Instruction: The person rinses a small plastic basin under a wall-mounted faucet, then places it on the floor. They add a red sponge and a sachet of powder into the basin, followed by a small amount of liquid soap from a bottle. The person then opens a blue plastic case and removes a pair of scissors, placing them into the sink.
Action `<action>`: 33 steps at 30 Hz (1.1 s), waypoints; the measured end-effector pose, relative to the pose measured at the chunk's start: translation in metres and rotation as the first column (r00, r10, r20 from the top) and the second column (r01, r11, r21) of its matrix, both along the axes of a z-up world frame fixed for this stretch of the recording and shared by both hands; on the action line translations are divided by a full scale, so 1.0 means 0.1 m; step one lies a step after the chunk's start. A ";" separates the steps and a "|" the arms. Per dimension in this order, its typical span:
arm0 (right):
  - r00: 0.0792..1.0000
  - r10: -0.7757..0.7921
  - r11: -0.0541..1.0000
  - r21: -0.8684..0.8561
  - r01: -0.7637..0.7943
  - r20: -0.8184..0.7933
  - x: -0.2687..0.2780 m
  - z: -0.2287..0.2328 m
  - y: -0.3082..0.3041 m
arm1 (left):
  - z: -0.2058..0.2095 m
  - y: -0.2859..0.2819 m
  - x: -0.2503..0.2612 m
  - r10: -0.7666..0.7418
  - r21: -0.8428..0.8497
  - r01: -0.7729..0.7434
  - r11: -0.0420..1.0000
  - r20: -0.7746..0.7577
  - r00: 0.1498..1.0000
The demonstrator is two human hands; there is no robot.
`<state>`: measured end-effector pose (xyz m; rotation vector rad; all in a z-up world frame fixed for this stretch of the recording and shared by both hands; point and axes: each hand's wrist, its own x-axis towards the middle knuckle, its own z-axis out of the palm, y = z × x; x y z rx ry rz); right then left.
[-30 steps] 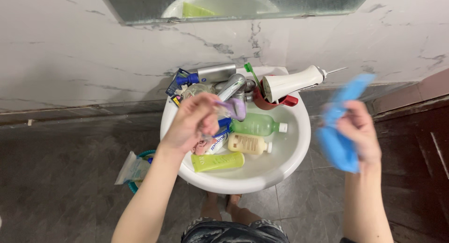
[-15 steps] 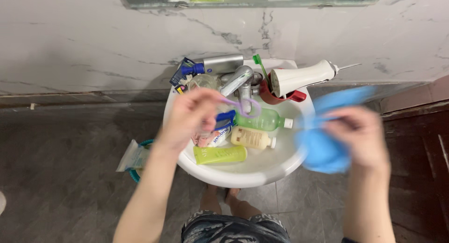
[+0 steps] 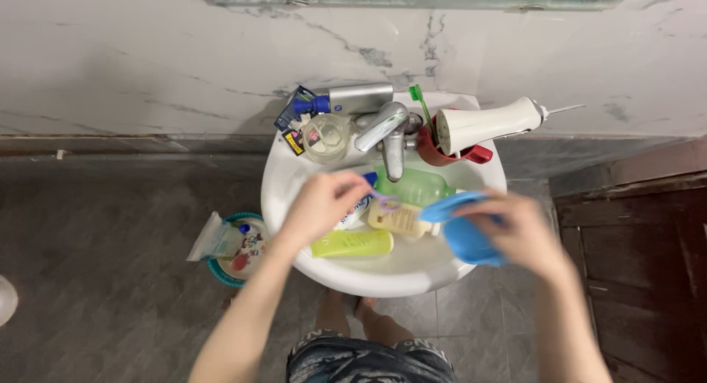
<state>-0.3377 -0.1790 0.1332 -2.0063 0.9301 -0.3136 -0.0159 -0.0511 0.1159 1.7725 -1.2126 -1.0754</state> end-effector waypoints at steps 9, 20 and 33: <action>0.991 -0.049 0.998 0.044 0.044 0.125 -0.21 -0.01 -0.29 | -0.28 0.02 0.07 0.040 -0.054 -0.082 0.995 -0.542 0.840; 0.926 -0.226 0.940 0.318 0.126 0.302 -0.24 -0.29 -0.28 | -0.11 0.06 -0.06 0.035 -0.028 -0.065 0.997 -0.602 0.798; 1.000 -0.021 0.997 -0.078 0.022 0.012 0.10 -0.51 -0.16 | -0.34 0.08 -0.20 0.070 -0.004 -0.070 0.998 -0.030 0.997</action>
